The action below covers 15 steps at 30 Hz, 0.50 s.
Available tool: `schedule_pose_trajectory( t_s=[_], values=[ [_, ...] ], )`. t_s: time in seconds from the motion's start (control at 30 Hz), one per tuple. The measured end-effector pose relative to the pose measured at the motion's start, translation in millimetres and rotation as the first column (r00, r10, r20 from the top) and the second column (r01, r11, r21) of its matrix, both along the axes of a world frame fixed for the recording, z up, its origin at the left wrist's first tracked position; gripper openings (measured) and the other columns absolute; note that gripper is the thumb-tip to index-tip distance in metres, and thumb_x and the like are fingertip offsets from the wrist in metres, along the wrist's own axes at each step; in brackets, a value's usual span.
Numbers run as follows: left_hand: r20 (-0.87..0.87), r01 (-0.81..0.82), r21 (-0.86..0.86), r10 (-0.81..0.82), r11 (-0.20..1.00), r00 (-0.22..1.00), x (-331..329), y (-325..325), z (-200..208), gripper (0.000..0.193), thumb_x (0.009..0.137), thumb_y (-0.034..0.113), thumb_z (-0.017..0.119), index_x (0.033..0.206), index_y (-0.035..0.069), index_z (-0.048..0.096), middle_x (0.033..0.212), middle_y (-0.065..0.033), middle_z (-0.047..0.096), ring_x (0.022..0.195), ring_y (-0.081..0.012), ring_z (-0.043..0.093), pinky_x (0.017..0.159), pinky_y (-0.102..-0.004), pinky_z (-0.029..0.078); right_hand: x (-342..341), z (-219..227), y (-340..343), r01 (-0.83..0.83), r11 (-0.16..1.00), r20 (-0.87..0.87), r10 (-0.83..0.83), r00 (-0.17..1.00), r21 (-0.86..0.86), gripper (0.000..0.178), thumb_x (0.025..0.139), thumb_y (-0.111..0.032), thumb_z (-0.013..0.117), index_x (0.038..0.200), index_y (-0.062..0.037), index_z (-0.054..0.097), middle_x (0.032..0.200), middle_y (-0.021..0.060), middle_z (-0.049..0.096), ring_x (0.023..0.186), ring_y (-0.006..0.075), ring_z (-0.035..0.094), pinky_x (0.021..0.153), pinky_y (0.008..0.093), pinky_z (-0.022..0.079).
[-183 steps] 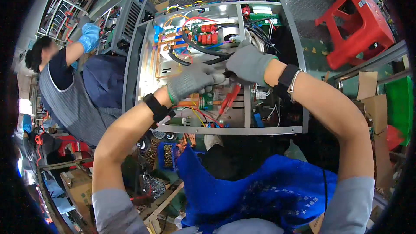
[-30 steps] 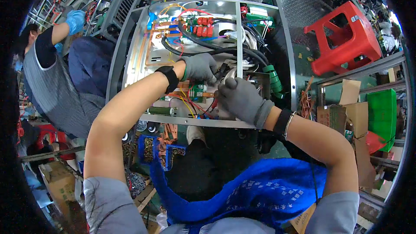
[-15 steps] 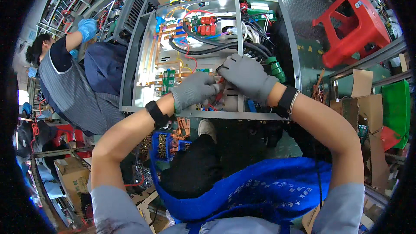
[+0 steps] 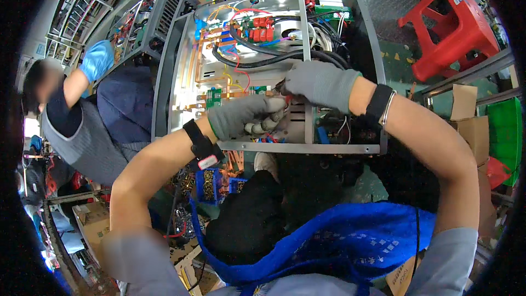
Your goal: The recorder is wiring and securing internal components of a solar inverter unit using hand tools and an electric screwdriver.
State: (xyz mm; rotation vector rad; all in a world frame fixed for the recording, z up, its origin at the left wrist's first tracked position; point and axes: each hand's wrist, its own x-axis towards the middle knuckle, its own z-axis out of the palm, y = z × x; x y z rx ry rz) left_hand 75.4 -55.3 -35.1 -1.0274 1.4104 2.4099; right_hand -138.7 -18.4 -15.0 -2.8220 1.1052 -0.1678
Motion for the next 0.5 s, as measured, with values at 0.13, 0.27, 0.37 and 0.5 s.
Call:
schedule_pose_trajectory(
  t_s=[0.13,0.27,0.37,0.5],
  values=[
    [0.156,0.201,-0.4,-0.15,0.894,0.976,-2,-4,32,0.026,0.081,0.025,0.057,0.079,-0.001,0.06,0.073,-0.007,0.061,0.061,-0.014,0.058,0.056,-0.0293,0.047,22,8,22,0.187,0.981,-0.101,-0.192,0.976,-0.05,0.02,0.074,-0.019,0.058,0.085,-0.0031,0.057,0.08,0.0128,0.055,0.072,0.0306,0.058,0.061,0.0403,0.047],
    [0.508,0.546,-0.815,-0.213,0.194,0.835,-10,17,40,0.038,0.075,0.035,0.061,0.084,-0.002,0.064,0.08,-0.0194,0.064,0.067,-0.0351,0.061,0.063,-0.0409,0.049,50,1,23,0.33,0.943,-0.26,-0.31,0.914,0.034,0.016,0.068,-0.019,0.062,0.078,-0.0065,0.065,0.079,0.0112,0.058,0.082,0.0282,0.058,0.059,0.0381,0.049],
    [0.431,0.449,-0.876,-0.132,0.179,0.893,15,6,49,0.038,0.075,0.038,0.063,0.086,0.001,0.065,0.079,-0.0184,0.064,0.069,-0.035,0.061,0.064,-0.0413,0.049,37,14,19,0.204,0.978,-0.125,-0.209,0.97,-0.052,0.017,0.068,-0.018,0.061,0.081,-0.0075,0.065,0.084,0.0098,0.06,0.086,0.027,0.058,0.066,0.0384,0.049],
    [0.24,0.241,-0.819,-0.07,0.521,0.968,40,0,48,0.034,0.075,0.034,0.068,0.086,0.002,0.066,0.078,-0.0168,0.064,0.069,-0.0305,0.062,0.066,-0.0375,0.049,9,22,18,0.17,0.976,0.119,-0.186,0.975,0.135,0.019,0.071,-0.011,0.055,0.086,-0.0082,0.066,0.087,0.0101,0.06,0.091,0.0274,0.058,0.077,0.0397,0.047]
  ],
)
